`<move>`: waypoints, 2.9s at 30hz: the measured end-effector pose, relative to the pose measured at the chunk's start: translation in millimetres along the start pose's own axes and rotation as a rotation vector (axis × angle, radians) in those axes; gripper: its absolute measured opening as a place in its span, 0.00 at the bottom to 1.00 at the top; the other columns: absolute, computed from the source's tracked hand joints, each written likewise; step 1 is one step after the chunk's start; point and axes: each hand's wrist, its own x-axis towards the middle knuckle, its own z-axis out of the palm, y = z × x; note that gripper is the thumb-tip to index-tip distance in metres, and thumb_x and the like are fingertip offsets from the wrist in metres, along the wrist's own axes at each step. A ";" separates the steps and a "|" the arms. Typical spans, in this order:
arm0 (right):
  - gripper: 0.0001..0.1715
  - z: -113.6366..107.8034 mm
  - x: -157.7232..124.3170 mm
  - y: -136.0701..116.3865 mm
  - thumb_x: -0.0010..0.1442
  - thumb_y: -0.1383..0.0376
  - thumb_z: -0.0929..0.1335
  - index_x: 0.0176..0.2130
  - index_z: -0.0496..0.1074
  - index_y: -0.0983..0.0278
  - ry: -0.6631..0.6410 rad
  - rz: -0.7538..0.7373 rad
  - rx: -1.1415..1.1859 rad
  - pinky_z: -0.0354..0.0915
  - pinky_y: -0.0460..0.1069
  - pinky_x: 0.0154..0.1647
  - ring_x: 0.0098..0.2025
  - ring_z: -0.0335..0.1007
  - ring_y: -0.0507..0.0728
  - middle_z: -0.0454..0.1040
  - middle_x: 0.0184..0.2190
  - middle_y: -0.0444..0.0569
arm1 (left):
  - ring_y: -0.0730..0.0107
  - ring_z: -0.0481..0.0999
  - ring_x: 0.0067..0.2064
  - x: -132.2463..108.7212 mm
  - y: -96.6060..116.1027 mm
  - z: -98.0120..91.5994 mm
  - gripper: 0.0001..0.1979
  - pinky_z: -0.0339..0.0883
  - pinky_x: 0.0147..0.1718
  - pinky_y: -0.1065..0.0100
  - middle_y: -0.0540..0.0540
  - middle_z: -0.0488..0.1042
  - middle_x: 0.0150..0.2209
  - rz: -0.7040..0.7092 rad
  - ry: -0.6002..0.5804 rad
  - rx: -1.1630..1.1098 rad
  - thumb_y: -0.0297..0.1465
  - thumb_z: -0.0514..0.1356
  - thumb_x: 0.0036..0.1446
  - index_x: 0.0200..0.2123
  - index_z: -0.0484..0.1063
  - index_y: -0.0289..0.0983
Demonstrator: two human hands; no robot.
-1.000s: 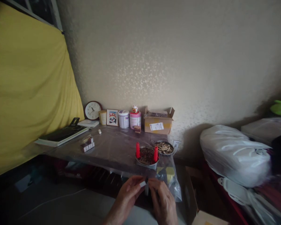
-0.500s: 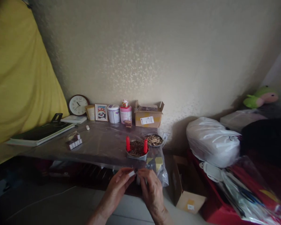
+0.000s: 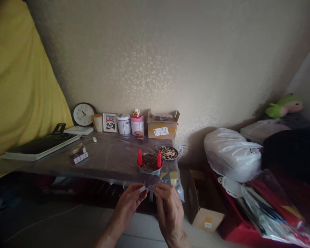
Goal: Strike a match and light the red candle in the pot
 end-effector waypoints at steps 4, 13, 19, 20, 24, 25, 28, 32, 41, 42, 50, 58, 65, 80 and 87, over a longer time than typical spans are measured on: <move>0.11 11.5 -9.8 18.2 0.61 0.73 0.62 0.41 0.69 0.61 -0.164 -0.034 -0.064 0.68 0.49 0.41 0.38 0.71 0.53 0.75 0.36 0.48 | 0.67 0.74 0.42 -1.3 1.7 1.9 0.08 0.64 0.46 0.65 0.46 0.78 0.37 0.010 -0.020 0.000 0.31 0.64 0.50 0.35 0.75 0.35; 0.08 3.9 -6.7 47.6 0.61 0.63 0.62 0.34 0.70 0.62 0.082 0.314 -0.133 0.67 0.48 0.36 0.35 0.71 0.54 0.74 0.33 0.47 | 0.64 0.76 0.42 -3.8 2.4 0.2 0.08 0.64 0.47 0.63 0.45 0.78 0.36 -0.021 0.023 -0.005 0.32 0.64 0.50 0.34 0.74 0.35; 0.10 -4.5 -2.4 51.3 0.58 0.58 0.66 0.31 0.71 0.62 0.208 0.515 0.025 0.64 0.48 0.35 0.35 0.68 0.55 0.72 0.32 0.46 | 0.66 0.76 0.41 -4.4 1.0 -4.1 0.07 0.65 0.46 0.64 0.45 0.77 0.37 -0.018 0.019 0.022 0.32 0.62 0.53 0.35 0.73 0.36; 0.11 -5.3 -2.6 52.2 0.58 0.57 0.66 0.31 0.71 0.62 0.217 0.569 0.056 0.64 0.47 0.34 0.34 0.67 0.55 0.71 0.31 0.45 | 0.66 0.76 0.41 -4.6 0.4 -4.7 0.07 0.65 0.46 0.64 0.46 0.77 0.36 -0.022 0.021 0.027 0.32 0.62 0.53 0.35 0.73 0.36; 0.14 -8.5 -3.0 52.4 0.57 0.55 0.66 0.32 0.71 0.63 0.228 0.728 0.166 0.62 0.46 0.32 0.33 0.66 0.54 0.71 0.29 0.44 | 0.66 0.76 0.41 -5.4 -1.2 -5.1 0.07 0.65 0.45 0.65 0.46 0.78 0.36 -0.040 0.037 0.045 0.32 0.62 0.53 0.35 0.72 0.36; 0.14 -9.0 -2.9 52.2 0.57 0.54 0.66 0.33 0.71 0.63 0.232 0.746 0.192 0.62 0.46 0.31 0.32 0.66 0.54 0.71 0.30 0.44 | 0.66 0.76 0.41 -5.7 -1.2 -4.7 0.08 0.65 0.45 0.64 0.45 0.78 0.37 -0.042 0.040 0.047 0.33 0.62 0.53 0.36 0.72 0.36; 0.15 -8.9 -2.2 52.3 0.56 0.53 0.67 0.32 0.71 0.63 0.236 0.761 0.247 0.62 0.45 0.28 0.30 0.66 0.53 0.71 0.29 0.44 | 0.65 0.76 0.41 -6.6 -0.2 -3.0 0.09 0.65 0.45 0.63 0.42 0.78 0.40 -0.047 0.038 0.056 0.34 0.62 0.52 0.35 0.72 0.36; 0.18 -7.3 0.2 52.6 0.54 0.51 0.67 0.30 0.71 0.64 0.252 0.711 0.256 0.62 0.45 0.25 0.26 0.66 0.53 0.72 0.25 0.44 | 0.63 0.76 0.41 -5.7 0.7 -2.6 0.10 0.65 0.44 0.62 0.40 0.78 0.41 -0.046 0.033 0.067 0.35 0.63 0.51 0.35 0.73 0.35; 0.19 -3.4 7.7 52.8 0.54 0.49 0.67 0.30 0.71 0.64 0.248 0.663 0.270 0.63 0.45 0.24 0.25 0.66 0.52 0.73 0.25 0.45 | 0.66 0.76 0.38 -0.9 -4.6 -5.8 0.08 0.65 0.41 0.64 0.43 0.79 0.36 -0.070 0.006 0.103 0.35 0.63 0.51 0.33 0.74 0.36; 0.19 -3.2 8.6 53.1 0.55 0.50 0.67 0.30 0.71 0.64 0.242 0.666 0.274 0.63 0.45 0.24 0.26 0.66 0.52 0.73 0.26 0.45 | 0.66 0.76 0.37 -1.6 -5.2 -5.8 0.08 0.66 0.41 0.64 0.44 0.79 0.35 -0.072 0.002 0.114 0.35 0.63 0.51 0.33 0.74 0.36; 0.15 -2.9 22.7 50.7 0.57 0.54 0.67 0.32 0.70 0.64 0.200 0.712 0.354 0.61 0.44 0.27 0.29 0.64 0.52 0.70 0.27 0.44 | 0.67 0.75 0.38 -3.7 -8.4 -6.3 0.07 0.65 0.40 0.65 0.46 0.78 0.35 -0.100 -0.055 0.127 0.33 0.62 0.53 0.34 0.73 0.37; 0.14 -2.2 42.8 56.0 0.53 0.55 0.70 0.31 0.74 0.64 0.215 0.757 0.458 0.62 0.46 0.35 0.32 0.66 0.53 0.74 0.29 0.45 | 0.68 0.76 0.35 1.2 -16.1 -6.8 0.11 0.66 0.37 0.66 0.46 0.79 0.33 -0.118 -0.031 0.092 0.36 0.67 0.46 0.32 0.73 0.36; 0.12 0.2 57.9 71.1 0.48 0.57 0.74 0.31 0.75 0.63 0.248 0.832 0.724 0.64 0.46 0.35 0.31 0.68 0.52 0.73 0.28 0.43 | 0.69 0.77 0.33 3.5 -19.4 -4.4 0.15 0.65 0.33 0.69 0.47 0.78 0.29 -0.120 0.002 0.061 0.38 0.69 0.41 0.29 0.73 0.35; 0.15 11.0 83.9 95.9 0.48 0.55 0.73 0.30 0.74 0.64 0.158 0.752 0.685 0.62 0.47 0.29 0.26 0.65 0.51 0.73 0.25 0.44 | 0.70 0.77 0.31 10.7 -34.9 -14.1 0.16 0.66 0.31 0.70 0.48 0.78 0.27 -0.146 0.028 0.080 0.39 0.70 0.38 0.29 0.74 0.36; 0.16 18.9 82.8 98.9 0.47 0.54 0.73 0.27 0.74 0.64 0.152 0.733 0.581 0.60 0.47 0.31 0.26 0.60 0.51 0.69 0.22 0.42 | 0.69 0.77 0.31 9.4 -32.4 -13.6 0.17 0.65 0.32 0.69 0.46 0.79 0.29 -0.194 0.047 0.084 0.40 0.71 0.37 0.28 0.74 0.36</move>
